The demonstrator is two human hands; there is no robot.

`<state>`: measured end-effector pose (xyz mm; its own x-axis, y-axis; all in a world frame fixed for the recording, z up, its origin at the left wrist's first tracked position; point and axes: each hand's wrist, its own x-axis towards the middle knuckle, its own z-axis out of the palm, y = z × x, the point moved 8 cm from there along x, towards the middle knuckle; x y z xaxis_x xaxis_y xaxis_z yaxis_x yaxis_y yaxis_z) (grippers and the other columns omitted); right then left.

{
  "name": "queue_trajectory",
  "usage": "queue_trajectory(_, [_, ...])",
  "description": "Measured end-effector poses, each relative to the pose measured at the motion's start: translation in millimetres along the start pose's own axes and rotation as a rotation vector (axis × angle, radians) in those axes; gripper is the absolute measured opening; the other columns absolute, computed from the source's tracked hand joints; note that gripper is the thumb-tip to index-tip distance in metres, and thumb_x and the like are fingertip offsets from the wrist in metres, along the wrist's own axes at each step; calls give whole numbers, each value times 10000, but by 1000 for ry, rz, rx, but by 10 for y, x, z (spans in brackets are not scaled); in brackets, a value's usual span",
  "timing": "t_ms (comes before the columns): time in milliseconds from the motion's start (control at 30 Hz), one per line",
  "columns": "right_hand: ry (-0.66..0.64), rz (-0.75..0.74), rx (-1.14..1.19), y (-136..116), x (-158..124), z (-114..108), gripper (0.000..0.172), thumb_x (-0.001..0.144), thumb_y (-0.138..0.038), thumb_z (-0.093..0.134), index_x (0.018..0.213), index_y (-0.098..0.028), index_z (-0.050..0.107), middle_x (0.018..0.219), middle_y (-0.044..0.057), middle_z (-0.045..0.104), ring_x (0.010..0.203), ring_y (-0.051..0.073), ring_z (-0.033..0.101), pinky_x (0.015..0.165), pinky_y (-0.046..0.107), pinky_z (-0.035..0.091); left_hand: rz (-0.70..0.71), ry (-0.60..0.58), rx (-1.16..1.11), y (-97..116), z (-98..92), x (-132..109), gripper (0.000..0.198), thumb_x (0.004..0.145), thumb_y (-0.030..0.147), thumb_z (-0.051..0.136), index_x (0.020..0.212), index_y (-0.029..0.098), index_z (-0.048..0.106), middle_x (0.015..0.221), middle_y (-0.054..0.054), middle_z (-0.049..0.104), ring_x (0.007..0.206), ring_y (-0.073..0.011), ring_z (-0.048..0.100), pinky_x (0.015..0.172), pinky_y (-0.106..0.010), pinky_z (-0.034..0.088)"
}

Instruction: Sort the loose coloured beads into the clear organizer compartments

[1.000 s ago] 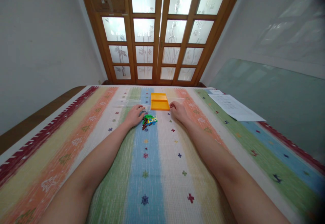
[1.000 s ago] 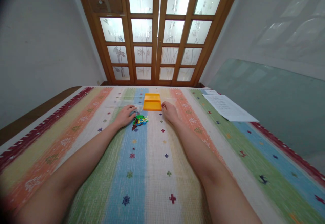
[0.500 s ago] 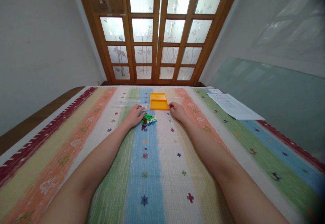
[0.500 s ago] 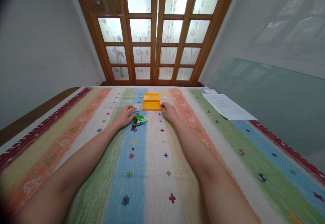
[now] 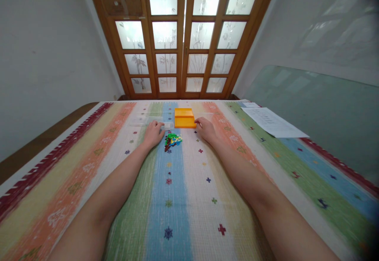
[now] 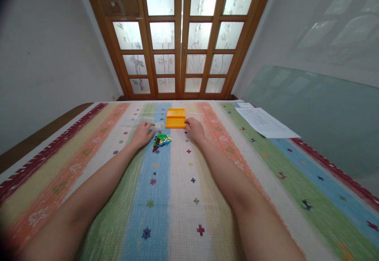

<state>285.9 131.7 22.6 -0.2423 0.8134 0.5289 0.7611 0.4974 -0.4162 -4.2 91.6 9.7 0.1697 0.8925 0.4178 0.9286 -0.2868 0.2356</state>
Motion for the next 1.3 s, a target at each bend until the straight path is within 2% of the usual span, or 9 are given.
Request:
queue_trajectory(100, [-16,-36,0,-88,-1,16,244,929,-150,483,1010,-192,709,1056,86,729,990,230,648,917,339,478,0,23,-6,27,-39,-7,326,932,347,636,1232,224,668,1128,-119,579,1099,-315,569,977,-464,492])
queue_trajectory(333, [-23,-94,-49,-295,-1,15,238,947,-141,490,1005,-189,716,1050,96,722,995,242,634,932,352,455,11,65,-45,42,-103,5,127,909,261,623,1019,231,680,1100,-97,595,1105,-286,565,1006,-450,490])
queue_trajectory(467, [-67,-123,-86,-369,-9,64,232,962,-150,502,1031,-185,721,1067,99,720,1010,247,625,939,359,446,47,40,-63,72,-86,1,202,900,274,642,1096,235,675,1182,-96,626,1143,-292,556,1042,-455,475])
queue_trajectory(633, [-136,-185,-174,-433,-33,145,219,976,-208,557,1113,-196,727,1179,121,702,1120,280,579,996,402,427,112,17,-69,111,-41,-7,465,930,311,633,1388,238,610,1356,-99,633,1271,-322,494,1133,-490,401])
queue_trajectory(700, [-143,-177,-218,-421,-39,161,228,974,-226,576,1140,-195,729,1237,128,684,1167,290,553,1026,418,411,113,0,-66,102,-13,-6,508,940,323,625,1440,240,586,1365,-101,636,1285,-326,488,1139,-496,394])
queue_trajectory(800, [-128,-108,-297,-343,-36,142,243,974,-233,578,1150,-183,738,1258,141,665,1177,300,538,1029,422,397,105,11,-83,81,-7,-2,505,937,335,635,1429,229,606,1328,-111,652,1267,-328,504,1132,-496,400])
queue_trajectory(967, [-117,-5,-385,-213,-32,51,295,994,-280,558,1217,-179,723,1186,153,668,1084,299,564,947,406,405,102,68,-156,61,-56,-2,453,932,342,643,1369,222,649,1296,-119,652,1235,-321,533,1113,-483,417])
queue_trajectory(1167, [-216,-8,-393,-159,-42,69,309,1010,-287,548,1253,-194,714,1147,137,709,1071,288,596,950,390,383,119,86,-174,79,-84,-14,442,937,333,635,1363,214,642,1289,-122,650,1227,-316,544,1105,-481,421])
queue_trajectory(1300, [-250,-22,-373,-147,-35,99,251,1019,-281,553,1140,-181,749,1109,132,716,1037,261,604,907,349,392,125,85,-201,88,-79,-16,438,929,321,642,1354,219,645,1293,-118,650,1229,-310,547,1109,-475,419])
